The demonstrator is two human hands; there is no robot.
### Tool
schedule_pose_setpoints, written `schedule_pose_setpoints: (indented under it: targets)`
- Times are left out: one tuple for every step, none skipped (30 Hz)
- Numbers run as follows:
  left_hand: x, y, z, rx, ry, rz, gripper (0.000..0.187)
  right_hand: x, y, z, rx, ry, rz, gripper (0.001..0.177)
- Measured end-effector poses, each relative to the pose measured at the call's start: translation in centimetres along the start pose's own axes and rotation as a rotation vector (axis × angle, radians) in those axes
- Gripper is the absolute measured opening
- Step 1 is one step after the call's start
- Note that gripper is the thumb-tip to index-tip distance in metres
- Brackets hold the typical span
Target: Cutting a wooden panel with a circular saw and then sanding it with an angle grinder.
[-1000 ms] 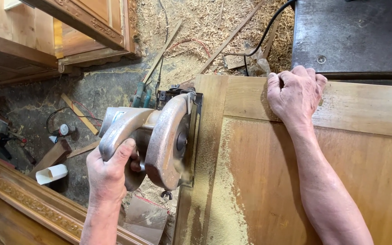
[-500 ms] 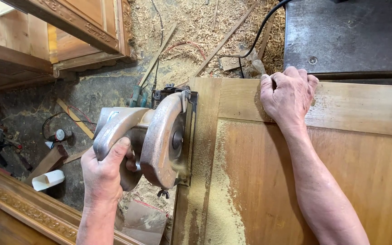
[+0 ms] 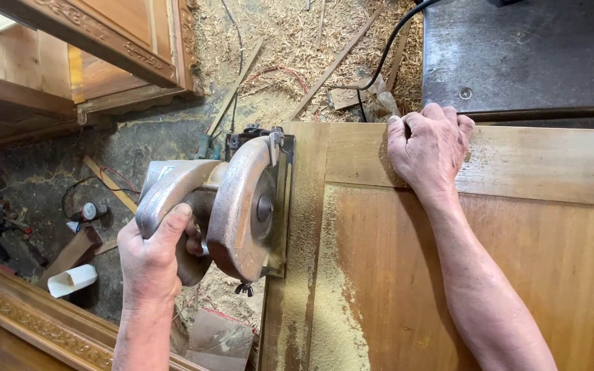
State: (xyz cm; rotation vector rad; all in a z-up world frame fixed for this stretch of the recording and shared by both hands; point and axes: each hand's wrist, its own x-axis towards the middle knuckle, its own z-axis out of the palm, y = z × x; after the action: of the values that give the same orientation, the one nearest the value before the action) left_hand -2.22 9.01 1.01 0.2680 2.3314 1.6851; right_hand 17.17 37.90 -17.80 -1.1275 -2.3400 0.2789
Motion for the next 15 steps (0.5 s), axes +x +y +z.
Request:
schedule_pose_setpoints:
  targets:
    - [0.1,-0.2,0.0,0.002,0.005,0.003,0.030,0.0,-0.1,0.0,0.001,0.000,0.002,0.028]
    - [0.1,-0.1,0.1,0.002,0.002,0.002,0.030,0.0,-0.1,-0.1,0.000,0.000,0.004,0.028]
    - [0.1,0.1,0.2,0.016,0.001,0.011,0.030,0.0,-0.1,-0.1,0.007,0.001,0.002,0.027]
    - [0.1,0.3,0.3,0.029,-0.001,0.019,0.030,0.1,-0.1,-0.2,0.015,0.002,-0.001,0.027]
    - [0.2,0.3,0.2,0.028,-0.002,0.020,0.030,0.1,-0.3,-0.3,0.014,0.003,0.000,0.027]
    - [0.3,0.2,0.0,0.021,-0.019,0.007,0.032,0.1,-0.5,-0.4,0.017,0.000,0.004,0.027]
    - [0.4,0.1,0.0,0.013,-0.039,-0.005,0.033,0.1,-0.5,-0.5,0.018,-0.003,0.009,0.027]
    - [0.6,-0.1,0.0,0.013,-0.044,-0.005,0.033,0.2,-0.5,-0.4,0.015,-0.002,0.012,0.027]
    - [0.7,-0.3,-0.1,0.014,-0.051,0.000,0.033,0.2,-0.5,-0.4,0.012,-0.001,0.011,0.027]
    - [0.8,-0.5,-0.2,0.016,-0.059,0.005,0.033,0.2,-0.5,-0.3,0.009,0.000,0.010,0.027]
    - [0.9,-0.7,-0.2,0.016,-0.059,0.006,0.033,0.2,-0.5,-0.3,0.008,0.001,0.010,0.027]
    - [1.0,-0.9,-0.2,0.006,-0.056,0.009,0.032,0.2,-0.5,-0.3,0.013,-0.001,0.007,0.027]
    - [1.0,-1.1,-0.2,-0.002,-0.056,0.010,0.032,0.2,-0.4,-0.3,0.015,-0.005,0.007,0.028]
    - [1.0,-1.0,0.0,-0.003,-0.061,0.010,0.032,0.1,-0.4,-0.3,0.012,-0.005,0.010,0.028]
    - [1.0,-0.9,0.0,-0.003,-0.058,0.015,0.032,0.1,-0.4,-0.3,0.010,-0.008,0.012,0.027]
